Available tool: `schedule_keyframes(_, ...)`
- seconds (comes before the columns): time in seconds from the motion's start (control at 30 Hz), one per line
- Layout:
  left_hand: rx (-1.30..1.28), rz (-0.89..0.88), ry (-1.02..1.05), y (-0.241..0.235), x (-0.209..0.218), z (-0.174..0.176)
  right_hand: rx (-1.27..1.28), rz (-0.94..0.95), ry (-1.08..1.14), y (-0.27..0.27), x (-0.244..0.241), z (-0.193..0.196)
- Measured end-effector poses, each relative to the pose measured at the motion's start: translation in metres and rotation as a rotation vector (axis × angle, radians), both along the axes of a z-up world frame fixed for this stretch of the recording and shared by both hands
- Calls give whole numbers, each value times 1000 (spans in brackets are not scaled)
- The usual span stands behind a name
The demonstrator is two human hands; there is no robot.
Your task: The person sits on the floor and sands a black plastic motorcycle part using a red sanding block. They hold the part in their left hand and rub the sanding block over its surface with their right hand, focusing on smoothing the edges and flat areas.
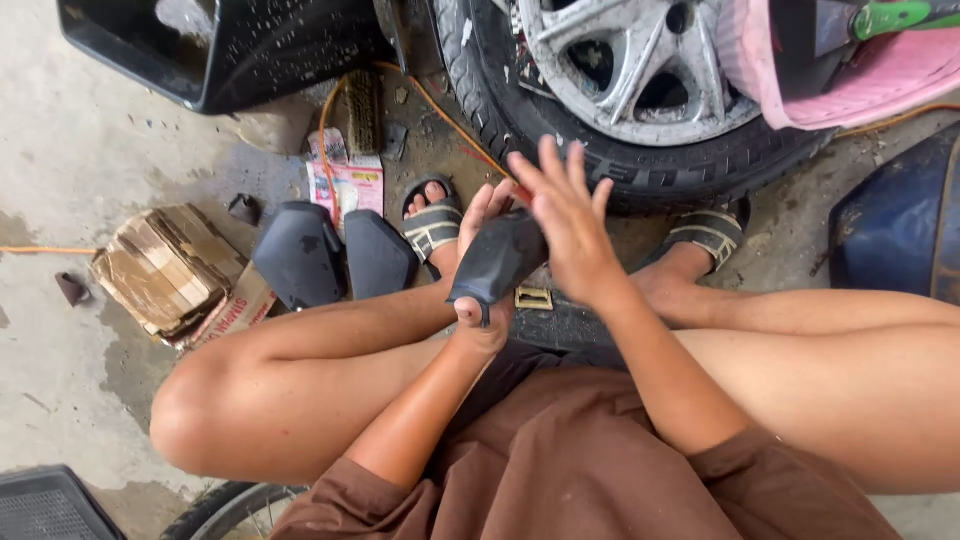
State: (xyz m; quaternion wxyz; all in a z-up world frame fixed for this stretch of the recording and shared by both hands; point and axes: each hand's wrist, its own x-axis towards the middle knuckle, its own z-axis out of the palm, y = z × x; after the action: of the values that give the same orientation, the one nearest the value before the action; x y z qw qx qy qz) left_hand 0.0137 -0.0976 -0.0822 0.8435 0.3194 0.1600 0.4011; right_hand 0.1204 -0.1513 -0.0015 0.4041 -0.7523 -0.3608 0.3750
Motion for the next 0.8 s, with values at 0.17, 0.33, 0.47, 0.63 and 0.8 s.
schedule_keyframes(0.17, -6, -12, 2, -12, -4, 1, 70, 62, -114, 1, -23, 44)
schedule_keyframes(0.33, 0, -32, 0, -4, 0, -1, -58, -42, 65, 1, 3, 3)
schedule_keyframes(0.47, -18, -24, 22, -4, -15, -1, 64, 84, -92, 1, -23, 42)
schedule_keyframes(0.63, 8, -26, 17, 4, 1, 4, 23, 2, 21, 7, -6, 21)
schedule_keyframes(0.8, -16, -37, 37, -3, -7, 4, 80, 156, -286, -4, -21, 12)
